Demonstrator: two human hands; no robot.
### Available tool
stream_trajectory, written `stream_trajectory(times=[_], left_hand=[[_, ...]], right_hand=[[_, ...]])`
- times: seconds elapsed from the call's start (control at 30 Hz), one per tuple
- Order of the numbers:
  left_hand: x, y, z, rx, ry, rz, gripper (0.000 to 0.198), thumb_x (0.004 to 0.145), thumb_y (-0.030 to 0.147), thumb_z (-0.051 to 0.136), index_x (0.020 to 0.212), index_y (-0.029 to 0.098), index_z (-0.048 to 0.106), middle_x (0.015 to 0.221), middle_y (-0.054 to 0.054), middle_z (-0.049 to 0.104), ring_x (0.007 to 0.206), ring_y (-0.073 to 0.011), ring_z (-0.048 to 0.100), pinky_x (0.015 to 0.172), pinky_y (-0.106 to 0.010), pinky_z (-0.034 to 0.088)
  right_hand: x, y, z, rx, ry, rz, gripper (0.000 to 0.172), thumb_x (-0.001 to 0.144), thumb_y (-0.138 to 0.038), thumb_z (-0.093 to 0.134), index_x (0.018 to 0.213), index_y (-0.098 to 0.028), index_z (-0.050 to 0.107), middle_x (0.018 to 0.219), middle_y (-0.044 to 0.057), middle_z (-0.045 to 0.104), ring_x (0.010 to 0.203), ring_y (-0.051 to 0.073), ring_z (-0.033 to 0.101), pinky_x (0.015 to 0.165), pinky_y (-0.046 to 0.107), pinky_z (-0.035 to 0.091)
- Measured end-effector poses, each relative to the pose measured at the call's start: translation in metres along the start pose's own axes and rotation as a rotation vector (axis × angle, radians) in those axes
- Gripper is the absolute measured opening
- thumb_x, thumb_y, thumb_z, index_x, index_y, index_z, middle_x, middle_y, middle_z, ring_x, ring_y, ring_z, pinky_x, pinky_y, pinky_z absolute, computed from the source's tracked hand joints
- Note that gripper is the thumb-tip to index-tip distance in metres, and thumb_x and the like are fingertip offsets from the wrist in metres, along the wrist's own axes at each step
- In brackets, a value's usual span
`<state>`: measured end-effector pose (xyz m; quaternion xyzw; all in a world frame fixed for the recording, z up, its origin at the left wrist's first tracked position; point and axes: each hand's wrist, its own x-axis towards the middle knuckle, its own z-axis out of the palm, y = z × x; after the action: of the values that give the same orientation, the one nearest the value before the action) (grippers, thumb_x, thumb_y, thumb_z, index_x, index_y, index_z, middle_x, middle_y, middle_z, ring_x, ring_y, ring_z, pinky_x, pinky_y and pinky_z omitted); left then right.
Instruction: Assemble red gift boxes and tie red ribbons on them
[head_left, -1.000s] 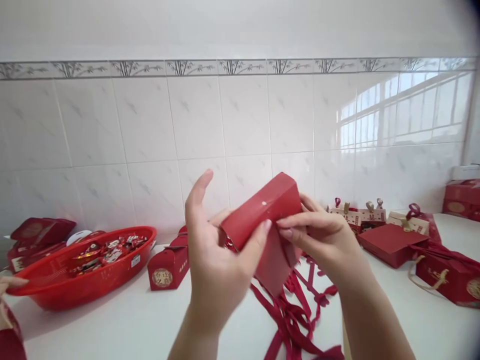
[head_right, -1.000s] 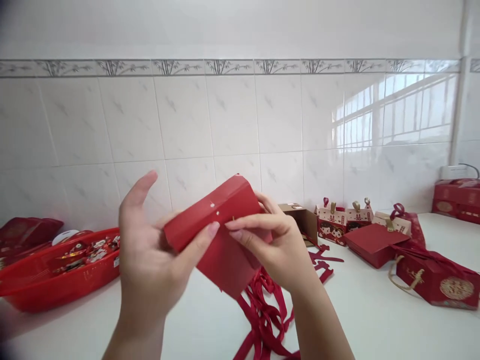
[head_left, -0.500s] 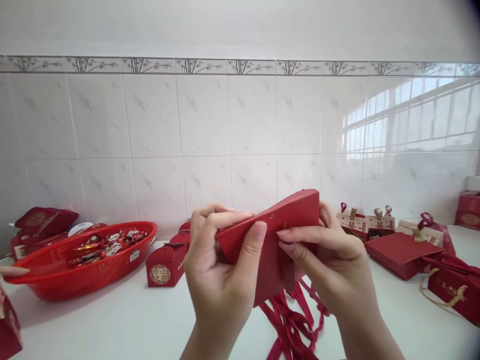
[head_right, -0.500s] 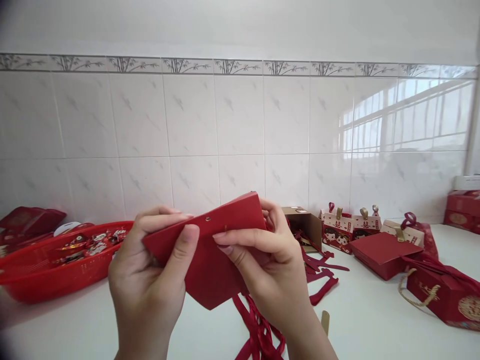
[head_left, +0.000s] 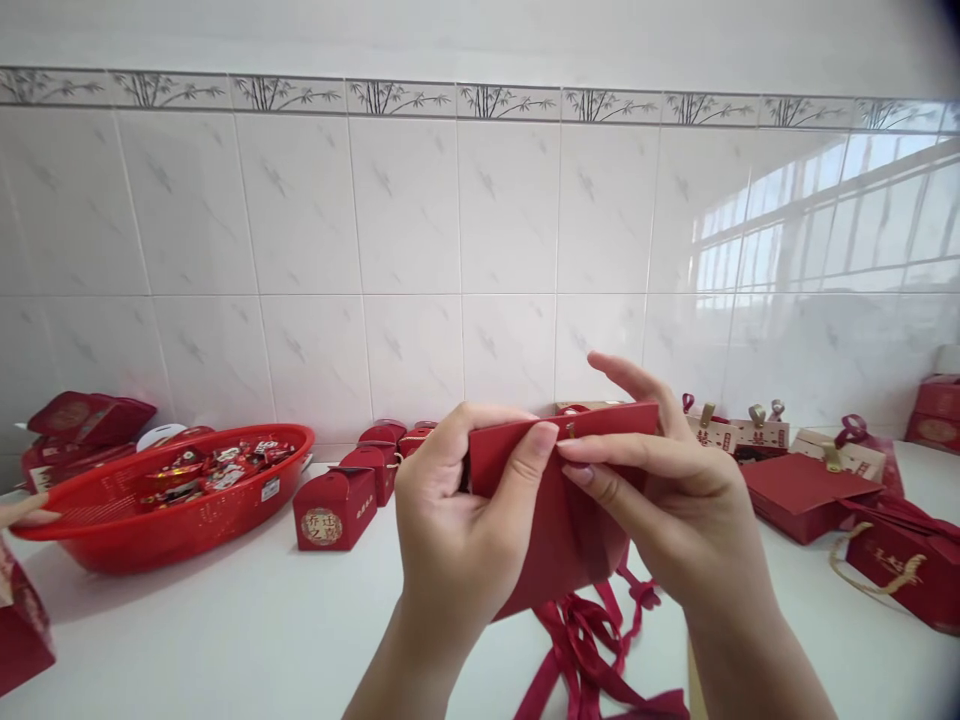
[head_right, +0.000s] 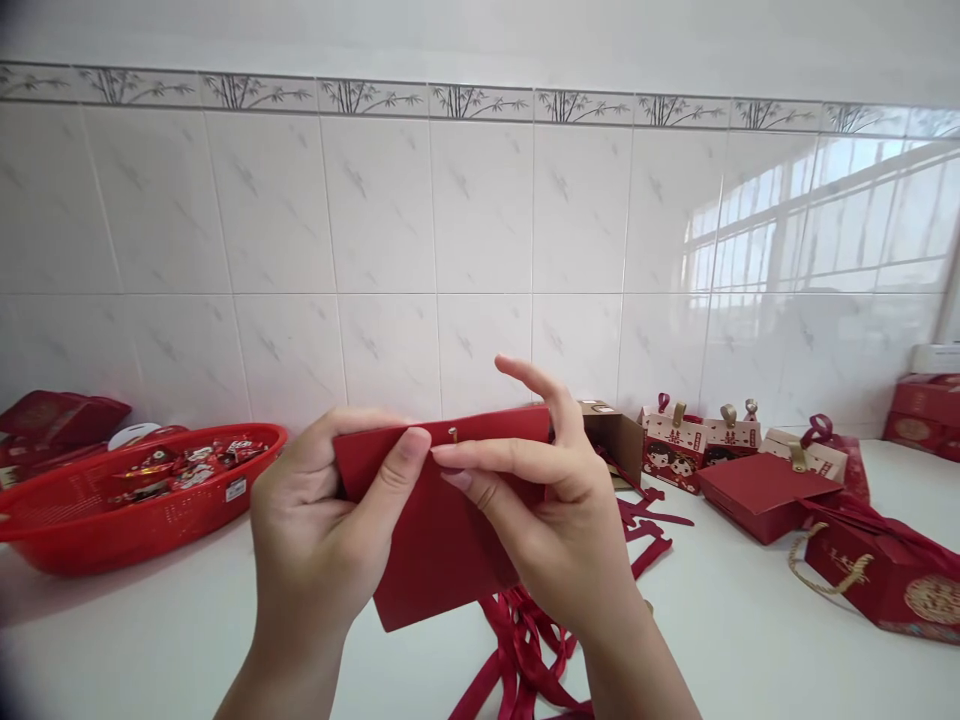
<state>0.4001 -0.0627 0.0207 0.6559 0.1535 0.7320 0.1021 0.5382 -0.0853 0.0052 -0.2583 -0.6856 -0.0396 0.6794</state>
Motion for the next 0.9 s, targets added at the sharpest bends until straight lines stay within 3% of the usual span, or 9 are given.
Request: stream_trajectory(times=[0.13,0.33,0.43,0.5,0.6,0.67,0.73,0.8,0.9], left_hand=[[-0.001,0.001,0.000,-0.051,-0.026,0.035,0.009,0.079,0.013,0.067,0.074,0.020,0.065,0.061,0.006,0.065,0.052,-0.0066,0.056,0.050,-0.016,0.046],[-0.003,0.003,0.001,-0.099,-0.086,-0.031,0.011,0.081,0.015,0.065,0.071,0.019,0.063,0.058,0.006,0.062,0.048,-0.0056,0.053,0.044,-0.015,0.043],[-0.005,0.003,0.002,-0.113,-0.132,-0.039,0.011,0.082,0.015,0.064,0.073,0.020,0.062,0.062,0.006,0.064,0.050,-0.0058,0.055,0.045,-0.015,0.044],[-0.007,0.002,0.003,-0.107,-0.153,-0.029,0.010,0.083,0.015,0.063,0.075,0.020,0.062,0.064,0.006,0.065,0.053,-0.0066,0.057,0.046,-0.015,0.045],[-0.007,0.000,0.005,-0.121,-0.194,-0.010,0.008,0.085,0.016,0.061,0.079,0.021,0.059,0.066,0.005,0.065,0.054,-0.0076,0.059,0.048,-0.017,0.047],[-0.008,-0.002,0.005,-0.131,-0.270,-0.029,0.007,0.084,0.020,0.062,0.086,0.022,0.056,0.074,0.003,0.067,0.058,-0.0095,0.062,0.052,-0.019,0.051],[-0.009,-0.003,0.006,-0.075,-0.351,-0.078,0.030,0.076,0.028,0.072,0.099,0.025,0.052,0.089,-0.001,0.068,0.073,-0.0159,0.066,0.061,-0.026,0.056],[-0.010,-0.005,0.007,0.050,-0.349,-0.130,0.055,0.065,0.035,0.081,0.108,0.027,0.047,0.102,-0.005,0.065,0.093,-0.0249,0.065,0.072,-0.036,0.058],[-0.010,-0.009,0.010,0.242,-0.261,-0.190,0.059,0.063,0.037,0.081,0.110,0.027,0.046,0.107,-0.007,0.061,0.107,-0.0298,0.059,0.084,-0.045,0.053]], right_hand=[[-0.001,0.000,-0.004,-0.017,-0.014,-0.014,0.026,0.082,-0.013,0.067,0.093,-0.035,0.074,0.102,0.004,0.069,0.135,0.028,0.039,0.092,0.045,0.053],[-0.003,-0.001,-0.002,-0.021,0.048,-0.013,0.022,0.082,-0.014,0.067,0.092,-0.033,0.073,0.124,0.002,0.061,0.129,0.028,0.046,0.089,0.040,0.055],[-0.003,0.004,-0.003,0.070,0.153,0.077,0.043,0.080,-0.019,0.069,0.119,-0.036,0.060,0.124,0.005,0.060,0.111,0.025,0.061,0.083,0.039,0.057],[-0.001,0.007,-0.005,0.189,0.113,0.209,0.052,0.078,-0.024,0.073,0.125,-0.033,0.054,0.111,0.006,0.066,0.090,0.022,0.067,0.072,0.035,0.059],[0.001,0.006,-0.009,0.340,0.020,0.429,0.023,0.071,-0.033,0.077,0.087,-0.024,0.062,0.074,0.001,0.066,0.060,0.016,0.063,0.050,0.027,0.053],[0.003,0.001,-0.007,0.374,0.092,0.512,0.030,0.068,-0.034,0.079,0.065,-0.021,0.053,0.060,-0.002,0.057,0.051,0.012,0.055,0.043,0.023,0.046],[0.004,-0.005,-0.004,0.375,0.218,0.541,0.036,0.065,-0.033,0.081,0.059,-0.019,0.048,0.059,-0.003,0.052,0.050,0.010,0.051,0.043,0.021,0.044],[0.005,-0.010,0.001,0.357,0.286,0.554,0.036,0.065,-0.032,0.080,0.057,-0.019,0.047,0.060,-0.003,0.052,0.051,0.010,0.050,0.044,0.021,0.044],[0.006,-0.012,0.004,0.239,0.323,0.564,0.035,0.064,-0.032,0.080,0.056,-0.019,0.049,0.060,-0.003,0.054,0.051,0.011,0.051,0.042,0.021,0.044]])
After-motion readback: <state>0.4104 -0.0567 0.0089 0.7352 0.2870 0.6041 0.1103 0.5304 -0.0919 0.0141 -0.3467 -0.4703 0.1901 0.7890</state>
